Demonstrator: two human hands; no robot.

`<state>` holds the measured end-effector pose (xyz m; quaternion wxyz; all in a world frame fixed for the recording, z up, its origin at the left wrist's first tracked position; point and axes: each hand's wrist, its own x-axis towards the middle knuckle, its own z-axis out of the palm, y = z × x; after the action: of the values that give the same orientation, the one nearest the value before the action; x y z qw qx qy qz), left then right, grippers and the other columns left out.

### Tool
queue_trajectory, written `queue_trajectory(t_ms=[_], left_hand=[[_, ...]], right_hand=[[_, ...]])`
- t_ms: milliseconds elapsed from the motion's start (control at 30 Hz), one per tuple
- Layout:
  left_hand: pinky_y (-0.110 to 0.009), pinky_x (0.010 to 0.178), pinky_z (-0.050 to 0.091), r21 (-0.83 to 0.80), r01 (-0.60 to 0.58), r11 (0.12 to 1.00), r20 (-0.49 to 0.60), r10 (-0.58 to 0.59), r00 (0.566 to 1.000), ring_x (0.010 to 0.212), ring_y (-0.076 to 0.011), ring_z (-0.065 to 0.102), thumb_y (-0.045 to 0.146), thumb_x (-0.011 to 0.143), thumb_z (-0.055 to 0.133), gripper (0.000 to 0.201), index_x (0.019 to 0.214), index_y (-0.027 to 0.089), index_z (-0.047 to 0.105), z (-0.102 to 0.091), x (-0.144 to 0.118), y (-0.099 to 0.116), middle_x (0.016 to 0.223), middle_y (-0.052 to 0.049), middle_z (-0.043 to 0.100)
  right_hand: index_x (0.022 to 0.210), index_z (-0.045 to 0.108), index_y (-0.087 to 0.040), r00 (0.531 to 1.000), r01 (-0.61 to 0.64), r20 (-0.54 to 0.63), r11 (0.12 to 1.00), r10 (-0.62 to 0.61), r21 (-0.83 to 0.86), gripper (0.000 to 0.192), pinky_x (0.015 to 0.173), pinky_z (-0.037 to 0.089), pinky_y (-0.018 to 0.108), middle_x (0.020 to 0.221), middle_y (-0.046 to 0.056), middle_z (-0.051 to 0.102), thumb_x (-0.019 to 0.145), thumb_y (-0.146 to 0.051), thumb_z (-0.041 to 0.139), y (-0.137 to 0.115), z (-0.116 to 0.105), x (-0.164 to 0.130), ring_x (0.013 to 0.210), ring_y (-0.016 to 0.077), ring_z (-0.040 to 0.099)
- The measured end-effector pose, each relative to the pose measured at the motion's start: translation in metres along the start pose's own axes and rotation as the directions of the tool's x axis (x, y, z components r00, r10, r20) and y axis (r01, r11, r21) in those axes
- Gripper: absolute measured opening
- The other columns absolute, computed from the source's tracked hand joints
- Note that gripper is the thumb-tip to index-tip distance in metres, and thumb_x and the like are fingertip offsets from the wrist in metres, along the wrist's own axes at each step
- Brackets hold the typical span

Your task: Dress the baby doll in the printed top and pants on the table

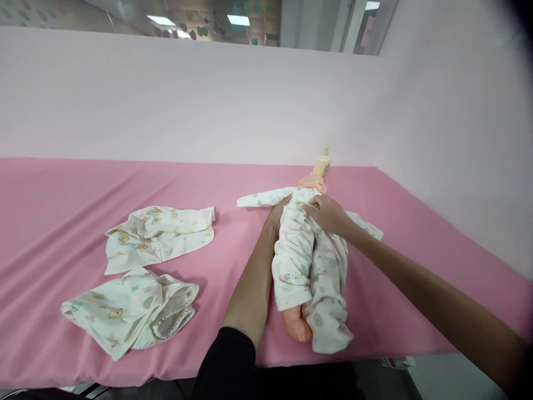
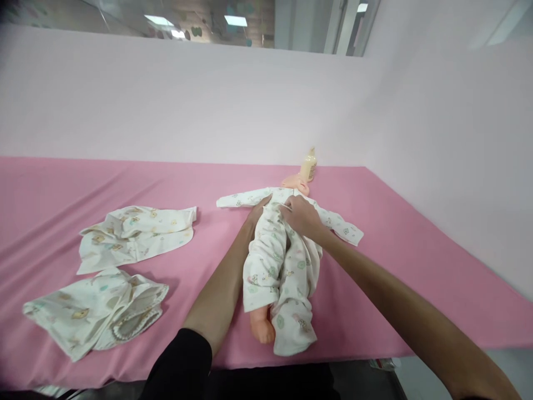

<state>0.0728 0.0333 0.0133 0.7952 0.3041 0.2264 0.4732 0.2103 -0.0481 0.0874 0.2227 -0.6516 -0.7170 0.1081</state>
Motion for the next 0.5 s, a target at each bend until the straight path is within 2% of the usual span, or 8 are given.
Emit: queue_trajectory(t_ms=[133, 267, 333, 433, 500], left_hand=[[-0.032, 0.1, 0.048, 0.046, 0.032, 0.998, 0.0, -0.032, 0.999, 0.101, -0.0247, 0.069, 0.034, 0.087, 0.066, 0.035, 0.112, 0.009, 0.068, -0.004, 0.002, 0.001, 0.092, -0.011, 0.075], [-0.032, 0.103, 0.046, 0.016, -0.037, 0.999, -0.03, 0.038, 0.999, 0.106, -0.0245, 0.068, 0.029, 0.091, 0.061, 0.028, 0.109, 0.01, 0.07, 0.0, -0.001, 0.004, 0.092, -0.01, 0.075], [-0.031, 0.104, 0.045, -0.016, -0.043, 0.999, -0.02, 0.043, 0.999, 0.109, -0.0251, 0.067, 0.028, 0.091, 0.06, 0.027, 0.108, 0.01, 0.07, 0.001, -0.002, 0.005, 0.093, -0.011, 0.075], [-0.031, 0.106, 0.043, -0.045, -0.045, 0.998, -0.03, 0.044, 0.999, 0.113, -0.0254, 0.065, 0.026, 0.091, 0.059, 0.028, 0.111, 0.011, 0.071, 0.002, -0.003, 0.005, 0.093, -0.011, 0.076], [-0.03, 0.107, 0.042, -0.048, -0.07, 0.996, -0.044, 0.068, 0.997, 0.116, -0.0248, 0.064, 0.025, 0.09, 0.06, 0.028, 0.112, 0.012, 0.07, 0.001, -0.001, 0.005, 0.096, -0.011, 0.076]], right_hand=[[0.082, 0.048, -0.021, 0.996, -0.022, 0.09, 0.995, 0.013, 0.097, 0.022, 0.065, 0.035, 0.029, 0.085, 0.002, 0.063, 0.091, -0.042, 0.048, -0.001, 0.005, -0.004, 0.074, 0.0168, 0.053], [0.079, 0.05, -0.021, 0.995, 0.068, 0.057, 0.988, -0.077, 0.14, 0.024, 0.067, 0.035, 0.029, 0.077, 0.001, 0.063, 0.094, -0.039, 0.042, -0.004, 0.008, -0.012, 0.072, 0.0162, 0.055], [0.08, 0.055, -0.021, 0.994, 0.067, 0.071, 0.985, -0.078, 0.157, 0.026, 0.066, 0.036, 0.029, 0.071, 0.0, 0.063, 0.094, -0.04, 0.043, -0.002, 0.006, -0.017, 0.066, 0.0157, 0.055], [0.096, 0.063, -0.021, 0.991, 0.046, 0.118, 0.985, -0.066, 0.168, 0.028, 0.067, 0.04, 0.03, 0.072, 0.0, 0.066, 0.093, -0.042, 0.045, 0.002, 0.003, -0.026, 0.061, 0.0154, 0.057], [0.114, 0.064, -0.021, 0.994, 0.073, 0.067, 0.988, -0.083, 0.134, 0.034, 0.076, 0.044, 0.033, 0.088, 0.004, 0.07, 0.094, -0.041, 0.045, 0.006, 0.002, -0.031, 0.074, 0.0185, 0.064]])
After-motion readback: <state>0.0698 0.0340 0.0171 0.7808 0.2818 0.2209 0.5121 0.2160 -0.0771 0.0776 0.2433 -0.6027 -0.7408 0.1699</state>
